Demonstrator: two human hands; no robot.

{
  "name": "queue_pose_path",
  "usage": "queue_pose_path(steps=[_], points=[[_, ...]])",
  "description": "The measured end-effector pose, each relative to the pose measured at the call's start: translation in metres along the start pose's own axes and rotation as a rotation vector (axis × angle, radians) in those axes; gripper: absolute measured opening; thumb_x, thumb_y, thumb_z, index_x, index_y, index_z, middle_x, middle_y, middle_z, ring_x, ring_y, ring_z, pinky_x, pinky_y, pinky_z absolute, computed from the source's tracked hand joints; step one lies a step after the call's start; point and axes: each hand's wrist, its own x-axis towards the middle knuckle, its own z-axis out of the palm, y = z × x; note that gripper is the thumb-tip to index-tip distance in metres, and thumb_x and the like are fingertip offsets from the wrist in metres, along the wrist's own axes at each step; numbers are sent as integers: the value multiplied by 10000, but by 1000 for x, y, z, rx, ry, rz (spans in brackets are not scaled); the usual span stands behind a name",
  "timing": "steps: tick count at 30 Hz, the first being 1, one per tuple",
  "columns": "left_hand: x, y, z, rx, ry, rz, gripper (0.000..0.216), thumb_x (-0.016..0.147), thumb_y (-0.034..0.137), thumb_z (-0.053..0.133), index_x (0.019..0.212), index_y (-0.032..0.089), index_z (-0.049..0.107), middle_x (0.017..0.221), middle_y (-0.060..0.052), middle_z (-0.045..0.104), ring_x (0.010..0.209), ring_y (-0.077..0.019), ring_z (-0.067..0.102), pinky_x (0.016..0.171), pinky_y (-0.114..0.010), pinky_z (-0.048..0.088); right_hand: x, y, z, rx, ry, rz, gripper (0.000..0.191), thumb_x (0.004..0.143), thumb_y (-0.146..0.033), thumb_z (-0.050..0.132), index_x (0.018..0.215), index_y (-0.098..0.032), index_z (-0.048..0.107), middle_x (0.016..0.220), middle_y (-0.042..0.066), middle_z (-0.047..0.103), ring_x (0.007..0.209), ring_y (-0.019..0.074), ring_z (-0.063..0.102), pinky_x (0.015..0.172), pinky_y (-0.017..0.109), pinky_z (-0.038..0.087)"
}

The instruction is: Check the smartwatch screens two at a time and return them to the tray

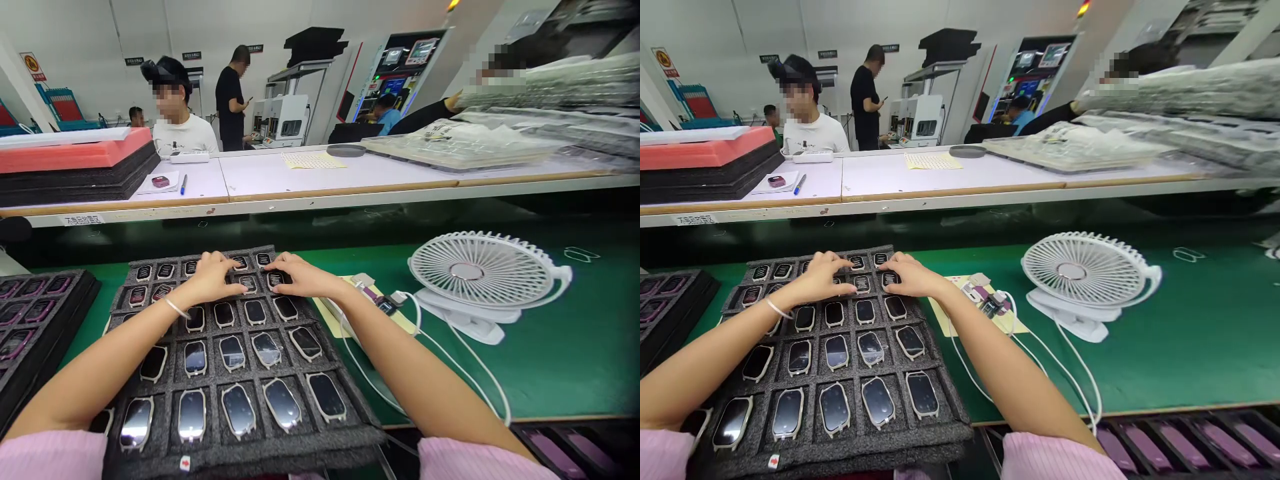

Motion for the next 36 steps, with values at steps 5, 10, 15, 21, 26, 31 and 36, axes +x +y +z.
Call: queue_pose_path(steps=[5,10,15,21,26,31,36], points=[[-58,-49,-54,272,64,-94,352,852,462,563,1033,192,698,1061,-117,607,1064,-310,485,980,-433,376,24,-57,7,-91,3,-140,341,862,-251,634,1181,-134,662,1089,152,605,1095,311,566,975,451,435],[-123,-87,-64,573,-103,-363,343,879,447,496,827,161,680,918,-160,661,952,-355,567,821,-426,432,61,-142,46,-113,-150,-355,326,883,-295,669,1164,-130,679,1105,154,616,1090,293,588,957,407,444],[-154,-99,-45,506,-95,-462,419,874,523,458,821,153,649,960,-194,678,979,-385,604,779,-416,436,86,-197,84,-285,-195,-362,435,930,-492,564,1019,-90,704,1116,208,615,1062,336,595,900,452,432],[-156,-105,-50,187,70,-468,222,797,434,555,740,221,529,737,-48,649,721,-253,610,620,-315,368,90,-204,88,-129,-94,-351,228,785,-334,722,866,-164,594,955,86,605,932,258,560,754,331,395],[-134,-85,-52,-383,231,-282,242,773,434,596,778,220,483,691,11,599,637,-169,565,578,-266,367,76,-174,65,299,-14,-241,217,709,-118,630,740,-202,433,686,-38,538,620,123,466,584,240,319],[-92,-50,-33,-958,121,-335,385,731,457,663,965,166,567,708,18,576,525,-93,509,482,-220,311,55,-137,48,997,-159,172,136,809,-222,594,864,-195,472,754,20,704,490,82,474,474,200,314],[-65,-28,-16,-974,162,-337,392,693,326,708,1025,160,583,700,42,533,544,-81,446,515,-226,328,41,-114,46,1436,-57,318,220,847,-223,630,1055,-161,602,803,49,724,521,97,583,468,207,398]])
